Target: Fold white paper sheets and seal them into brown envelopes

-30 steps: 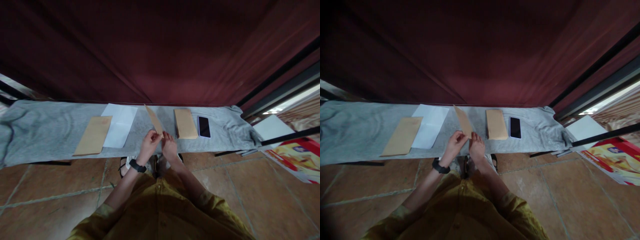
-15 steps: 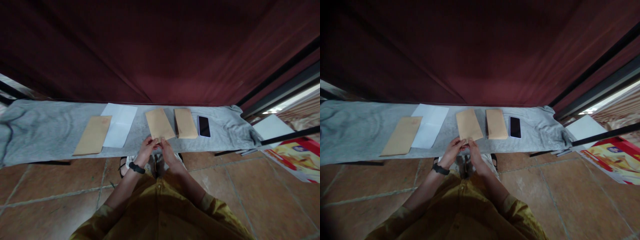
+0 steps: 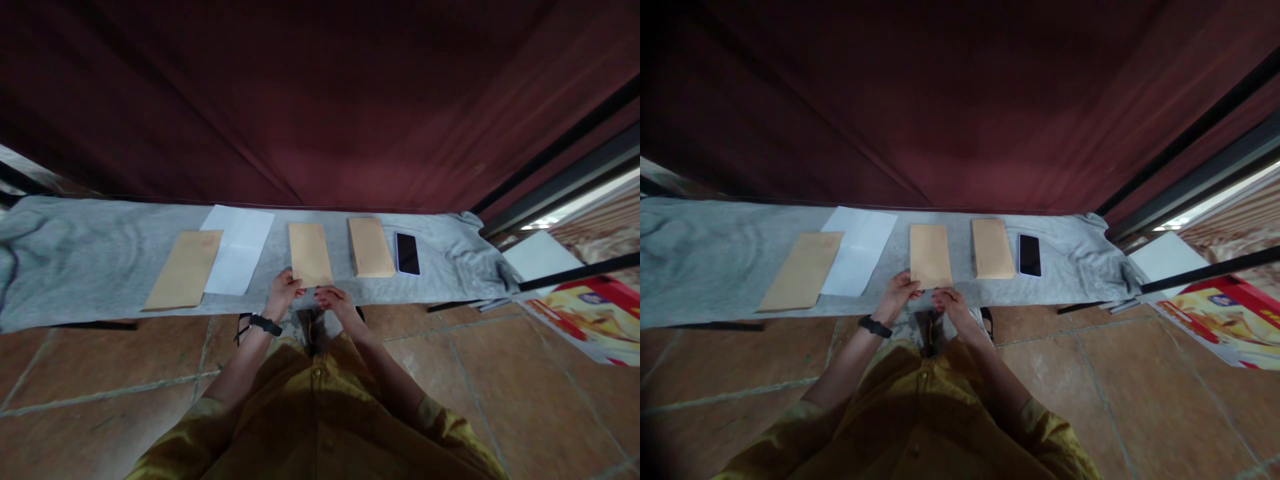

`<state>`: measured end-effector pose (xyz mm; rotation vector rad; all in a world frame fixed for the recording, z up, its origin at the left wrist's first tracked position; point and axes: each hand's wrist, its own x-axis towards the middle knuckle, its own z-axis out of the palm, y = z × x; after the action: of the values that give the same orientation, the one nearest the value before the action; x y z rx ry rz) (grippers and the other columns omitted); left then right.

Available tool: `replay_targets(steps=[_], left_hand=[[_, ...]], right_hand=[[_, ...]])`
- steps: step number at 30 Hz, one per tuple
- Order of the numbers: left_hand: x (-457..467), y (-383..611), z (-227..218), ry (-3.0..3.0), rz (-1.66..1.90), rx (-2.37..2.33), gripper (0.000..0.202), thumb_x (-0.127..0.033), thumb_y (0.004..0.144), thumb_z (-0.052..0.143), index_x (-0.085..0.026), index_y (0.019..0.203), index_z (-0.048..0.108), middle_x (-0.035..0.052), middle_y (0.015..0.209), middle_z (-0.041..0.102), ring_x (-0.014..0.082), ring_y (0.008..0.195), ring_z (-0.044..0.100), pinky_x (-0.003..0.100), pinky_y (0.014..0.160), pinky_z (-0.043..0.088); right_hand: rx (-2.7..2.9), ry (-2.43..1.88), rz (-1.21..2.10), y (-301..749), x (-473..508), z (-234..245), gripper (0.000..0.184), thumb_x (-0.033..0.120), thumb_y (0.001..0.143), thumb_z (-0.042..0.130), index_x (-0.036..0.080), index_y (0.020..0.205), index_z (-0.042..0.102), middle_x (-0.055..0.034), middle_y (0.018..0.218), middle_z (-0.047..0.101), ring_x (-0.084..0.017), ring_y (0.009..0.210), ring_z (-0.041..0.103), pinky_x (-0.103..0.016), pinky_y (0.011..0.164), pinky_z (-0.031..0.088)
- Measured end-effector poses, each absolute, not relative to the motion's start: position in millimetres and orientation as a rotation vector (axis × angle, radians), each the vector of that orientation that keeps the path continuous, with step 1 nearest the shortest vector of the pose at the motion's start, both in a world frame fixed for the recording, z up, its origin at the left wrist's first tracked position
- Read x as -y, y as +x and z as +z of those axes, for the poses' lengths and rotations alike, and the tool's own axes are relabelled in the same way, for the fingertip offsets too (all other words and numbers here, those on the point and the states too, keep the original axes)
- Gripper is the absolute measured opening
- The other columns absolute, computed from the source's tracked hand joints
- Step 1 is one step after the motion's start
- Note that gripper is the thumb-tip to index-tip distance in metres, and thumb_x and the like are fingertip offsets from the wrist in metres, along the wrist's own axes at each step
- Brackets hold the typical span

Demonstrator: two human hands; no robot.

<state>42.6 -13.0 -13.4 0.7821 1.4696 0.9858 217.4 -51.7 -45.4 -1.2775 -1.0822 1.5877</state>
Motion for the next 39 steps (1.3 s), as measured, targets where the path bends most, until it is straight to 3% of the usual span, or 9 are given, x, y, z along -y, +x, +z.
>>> replay_targets(steps=[5, 11, 20, 25, 30, 35, 39], left_hand=[[10, 38, -16, 0.829, 0.935, -1.487, 0.02, -0.019, 0.069, 0.071, -0.019, 0.08, 0.055, -0.0045, 0.055, 0.064, 0.0109, 0.045, 0.058, 0.021, 0.046, 0.044], [8, 34, -13, 0.879, 0.867, -1.484, 0.021, -0.021, 0.069, 0.073, -0.018, 0.08, 0.056, -0.0026, 0.055, 0.065, 0.0109, 0.044, 0.057, 0.021, 0.047, 0.044], [9, 38, -18, 0.967, 0.809, -1.591, 0.018, -0.017, 0.075, 0.067, -0.02, 0.088, 0.054, -0.0049, 0.055, 0.062, 0.0112, 0.041, 0.056, 0.021, 0.046, 0.043], [12, 41, -18, 1.028, 0.776, -1.682, 0.032, -0.016, 0.078, 0.063, -0.02, 0.108, 0.053, -0.0065, 0.057, 0.062, 0.0129, 0.042, 0.056, 0.022, 0.048, 0.041], [17, 42, -13, 1.284, 0.663, -1.867, 0.043, -0.023, 0.083, 0.061, -0.017, 0.124, 0.052, -0.0007, 0.065, 0.067, 0.0181, 0.053, 0.062, 0.027, 0.058, 0.043], [18, 44, -12, 1.335, 0.713, -1.925, 0.043, -0.025, 0.082, 0.062, -0.018, 0.124, 0.055, 0.0022, 0.07, 0.069, 0.0213, 0.06, 0.065, 0.029, 0.064, 0.044], [17, 44, -12, 1.301, 0.78, -1.869, 0.042, -0.026, 0.083, 0.062, -0.017, 0.123, 0.056, 0.0025, 0.072, 0.069, 0.0203, 0.057, 0.063, 0.029, 0.061, 0.044]], right_hand=[[1.677, -1.381, 0.841, 223, 53, -39, 0.037, 0.03, 0.1, 0.042, 0.021, 0.127, 0.066, -0.0098, 0.127, 0.069, -0.022, 0.122, 0.061, -0.041, 0.11, 0.046], [2.228, -1.326, 0.444, 225, 47, -36, 0.047, 0.026, 0.104, 0.042, 0.017, 0.15, 0.049, -0.0114, 0.157, 0.047, -0.023, 0.148, 0.038, -0.047, 0.123, 0.033], [2.417, -1.335, 0.318, 223, 47, -40, 0.048, 0.032, 0.107, 0.042, 0.018, 0.153, 0.045, -0.0095, 0.162, 0.04, -0.025, 0.151, 0.034, -0.048, 0.126, 0.026], [2.44, -1.322, 0.297, 221, 48, -36, 0.048, 0.032, 0.106, 0.044, 0.02, 0.153, 0.045, -0.0084, 0.162, 0.04, -0.025, 0.151, 0.033, -0.048, 0.126, 0.025], [2.461, -1.31, 0.3, 221, 48, -38, 0.048, 0.033, 0.106, 0.046, 0.02, 0.152, 0.047, -0.0088, 0.162, 0.041, -0.025, 0.151, 0.034, -0.049, 0.126, 0.025], [2.452, -1.306, 0.318, 221, 47, -39, 0.048, 0.031, 0.106, 0.047, 0.022, 0.153, 0.046, -0.0083, 0.162, 0.04, -0.025, 0.151, 0.034, -0.049, 0.126, 0.025], [2.431, -1.343, 0.292, 219, 42, -39, 0.047, 0.032, 0.107, 0.045, 0.018, 0.152, 0.047, -0.0103, 0.163, 0.039, -0.025, 0.151, 0.034, -0.048, 0.126, 0.026]])
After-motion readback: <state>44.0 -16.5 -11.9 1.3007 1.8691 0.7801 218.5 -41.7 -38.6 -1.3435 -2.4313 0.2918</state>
